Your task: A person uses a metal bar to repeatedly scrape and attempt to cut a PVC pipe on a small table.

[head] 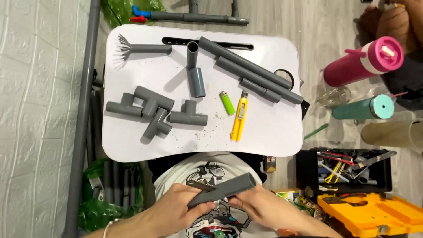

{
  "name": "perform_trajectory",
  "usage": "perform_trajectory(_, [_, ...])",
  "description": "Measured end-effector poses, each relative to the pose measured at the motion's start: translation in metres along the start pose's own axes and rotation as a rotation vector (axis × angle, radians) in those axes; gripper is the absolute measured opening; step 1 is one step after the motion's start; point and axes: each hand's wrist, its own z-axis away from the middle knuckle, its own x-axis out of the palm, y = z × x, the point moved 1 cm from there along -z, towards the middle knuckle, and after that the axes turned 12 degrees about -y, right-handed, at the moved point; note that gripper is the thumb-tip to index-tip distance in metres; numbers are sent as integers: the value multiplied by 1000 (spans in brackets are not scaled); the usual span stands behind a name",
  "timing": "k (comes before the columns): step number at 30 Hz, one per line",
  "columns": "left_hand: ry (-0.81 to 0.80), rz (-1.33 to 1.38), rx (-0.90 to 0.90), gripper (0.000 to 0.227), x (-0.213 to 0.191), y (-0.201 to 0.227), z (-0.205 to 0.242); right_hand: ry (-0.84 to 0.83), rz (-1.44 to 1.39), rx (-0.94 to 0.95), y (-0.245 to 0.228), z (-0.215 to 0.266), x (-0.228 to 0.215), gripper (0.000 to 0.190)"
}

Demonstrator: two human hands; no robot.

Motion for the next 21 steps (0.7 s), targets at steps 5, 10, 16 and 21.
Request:
perform_trajectory(5, [212, -46, 109, 17, 4, -12, -12, 132, -101, -152, -12, -8, -12, 32])
perform_trajectory(10, [130, 27, 21, 27, -9, 10, -10, 55, -74, -53, 2, 1, -13, 34])
perform_trajectory(16, [190, 117, 50, 26, -10, 15, -11, 48, 2, 314, 16, 6, -7, 32])
perform_trajectory(21, [192, 29, 113, 25, -17, 17, -2, 27, -102, 42, 20, 15, -20, 35])
